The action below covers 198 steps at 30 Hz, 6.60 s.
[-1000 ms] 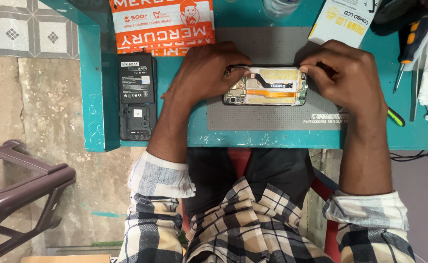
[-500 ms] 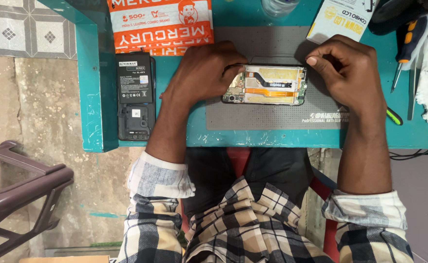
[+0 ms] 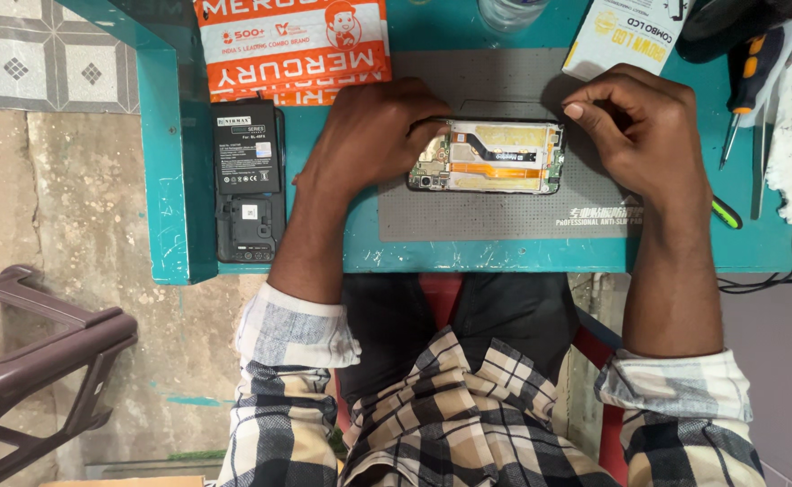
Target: The person is repairing a mobile phone by hand, removing small internal components from the chassis, positioning a thin cable, and pressing down to secure the internal hardware.
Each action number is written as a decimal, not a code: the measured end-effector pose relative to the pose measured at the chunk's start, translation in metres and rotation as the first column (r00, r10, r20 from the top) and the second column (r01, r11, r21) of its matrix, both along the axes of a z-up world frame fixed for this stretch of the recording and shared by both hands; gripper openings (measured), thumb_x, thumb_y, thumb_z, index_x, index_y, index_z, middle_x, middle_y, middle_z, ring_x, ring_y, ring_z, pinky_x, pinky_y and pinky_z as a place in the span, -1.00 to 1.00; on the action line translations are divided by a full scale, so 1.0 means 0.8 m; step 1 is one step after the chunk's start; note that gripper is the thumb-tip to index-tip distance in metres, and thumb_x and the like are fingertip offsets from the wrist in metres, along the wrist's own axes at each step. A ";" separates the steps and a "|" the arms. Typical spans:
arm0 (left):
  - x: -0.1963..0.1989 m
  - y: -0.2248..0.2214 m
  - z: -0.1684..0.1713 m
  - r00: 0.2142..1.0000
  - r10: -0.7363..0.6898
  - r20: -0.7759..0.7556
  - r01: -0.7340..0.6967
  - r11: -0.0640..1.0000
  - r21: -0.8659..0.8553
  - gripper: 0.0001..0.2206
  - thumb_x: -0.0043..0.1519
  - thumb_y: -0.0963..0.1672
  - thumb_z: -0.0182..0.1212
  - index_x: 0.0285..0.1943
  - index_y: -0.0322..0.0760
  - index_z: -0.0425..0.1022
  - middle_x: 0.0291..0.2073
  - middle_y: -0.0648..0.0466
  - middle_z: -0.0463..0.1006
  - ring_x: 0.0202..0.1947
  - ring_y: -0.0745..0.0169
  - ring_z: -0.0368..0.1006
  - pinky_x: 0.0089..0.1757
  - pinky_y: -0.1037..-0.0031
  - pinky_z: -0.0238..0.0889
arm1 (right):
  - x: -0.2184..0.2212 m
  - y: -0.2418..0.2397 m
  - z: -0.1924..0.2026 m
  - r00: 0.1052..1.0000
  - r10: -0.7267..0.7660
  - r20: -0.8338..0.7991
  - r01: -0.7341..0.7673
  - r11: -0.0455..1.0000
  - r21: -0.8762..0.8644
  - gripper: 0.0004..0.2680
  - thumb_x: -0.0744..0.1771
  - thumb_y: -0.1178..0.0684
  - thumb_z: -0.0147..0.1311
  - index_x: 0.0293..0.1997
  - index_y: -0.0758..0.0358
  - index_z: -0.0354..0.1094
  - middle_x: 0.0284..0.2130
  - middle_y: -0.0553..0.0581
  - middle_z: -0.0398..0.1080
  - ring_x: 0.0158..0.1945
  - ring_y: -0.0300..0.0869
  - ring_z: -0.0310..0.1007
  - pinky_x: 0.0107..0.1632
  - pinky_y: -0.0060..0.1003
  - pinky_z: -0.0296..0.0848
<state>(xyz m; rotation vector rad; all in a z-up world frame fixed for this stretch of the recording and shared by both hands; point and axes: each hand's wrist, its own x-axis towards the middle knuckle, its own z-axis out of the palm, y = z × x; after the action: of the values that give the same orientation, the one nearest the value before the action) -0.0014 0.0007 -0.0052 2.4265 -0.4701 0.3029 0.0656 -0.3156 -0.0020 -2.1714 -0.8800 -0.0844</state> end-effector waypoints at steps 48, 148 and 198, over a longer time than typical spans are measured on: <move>-0.029 -0.072 -0.015 0.959 -0.201 0.200 0.174 0.974 0.143 -0.85 0.24 -0.09 0.35 -0.11 -0.22 0.61 0.04 0.12 0.49 0.14 0.12 0.31 0.18 -0.04 0.05 | -0.117 -0.036 -0.024 0.904 -0.329 0.272 0.291 0.941 0.171 -0.92 0.41 0.40 0.31 -0.04 0.48 0.51 -0.14 0.32 0.57 -0.24 -0.17 0.60 -0.29 -0.44 0.46; 0.018 -0.119 -0.018 0.944 -0.323 0.066 0.314 0.942 0.122 -0.71 0.07 -0.32 0.26 -0.08 -0.16 0.60 -0.06 0.17 0.52 0.10 0.22 0.38 0.21 -0.20 -0.05 | -0.104 -0.033 -0.033 0.973 -0.044 0.227 0.078 0.987 -0.143 -0.91 0.39 0.23 0.23 -0.15 0.27 0.35 -0.31 0.04 0.58 -0.50 -0.26 0.42 -0.38 -0.30 0.44; 0.043 -0.090 0.026 0.895 -0.446 0.006 0.438 0.880 0.183 -0.77 0.20 -0.27 0.19 -0.07 -0.11 0.64 -0.10 0.20 0.50 0.09 0.22 0.35 0.19 0.11 0.01 | -0.105 -0.030 -0.021 0.973 -0.036 0.228 0.076 0.983 -0.166 -0.92 0.36 0.26 0.23 -0.21 0.28 0.38 -0.36 0.05 0.57 -0.55 -0.24 0.39 -0.41 -0.27 0.41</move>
<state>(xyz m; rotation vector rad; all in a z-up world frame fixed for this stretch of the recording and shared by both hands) 0.0328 -0.0710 0.0160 2.3946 -1.0935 0.1225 -0.0183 -0.3393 -0.0189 -2.3840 -0.9832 -0.2968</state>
